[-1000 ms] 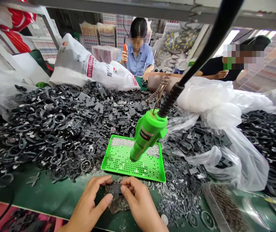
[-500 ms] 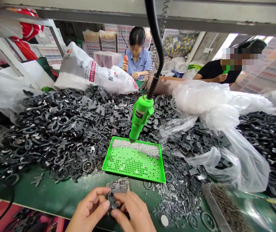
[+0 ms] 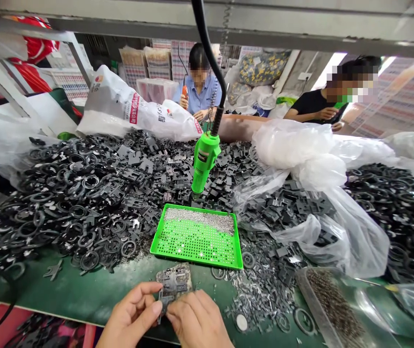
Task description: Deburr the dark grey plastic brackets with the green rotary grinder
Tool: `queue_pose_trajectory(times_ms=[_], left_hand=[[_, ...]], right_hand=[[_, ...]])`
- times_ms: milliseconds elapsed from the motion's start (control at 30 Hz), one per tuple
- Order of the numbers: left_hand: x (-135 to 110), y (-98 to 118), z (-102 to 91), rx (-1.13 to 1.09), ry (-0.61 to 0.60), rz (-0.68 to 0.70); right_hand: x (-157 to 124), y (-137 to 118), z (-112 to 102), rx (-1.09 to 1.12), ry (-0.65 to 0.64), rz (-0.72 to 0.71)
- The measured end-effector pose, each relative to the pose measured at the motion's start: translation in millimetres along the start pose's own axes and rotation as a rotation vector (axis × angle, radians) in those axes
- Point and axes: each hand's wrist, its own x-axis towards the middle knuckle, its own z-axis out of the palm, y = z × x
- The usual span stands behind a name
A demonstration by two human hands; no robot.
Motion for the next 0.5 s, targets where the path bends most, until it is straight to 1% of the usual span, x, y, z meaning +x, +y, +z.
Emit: queue_pose_trajectory(times_ms=[100, 200, 300, 367, 433, 500], left_hand=[[-1.4, 2.5, 2.9, -0.041, 0.064, 0.004], [-3.3, 1.9, 5.4, -0.047, 0.074, -0.005], [-6.0, -1.5, 4.5, -0.017, 0.067, 0.0], [-7.3, -3.0, 1.4, 0.027, 0.036, 0.022], [-6.2, -1.7, -3.1, 0.124, -0.046, 0.093], [-0.5, 3.5, -7.6, 0.324, -0.117, 0.216]], right_hand=[[4.0, -0.7, -6.4, 0.118, 0.017, 0.119], [4.4, -3.0, -5.9, 0.227, 0.017, 0.251], [2.5, -6.1, -2.3, 0.393, -0.082, 0.437], [1.2, -6.9, -0.9, 0.573, -0.19, 0.621], [-0.1, -5.1, -0.7, 0.772, -0.275, 0.81], [-1.3, -0.2, -1.3, 0.869, -0.259, 0.938]])
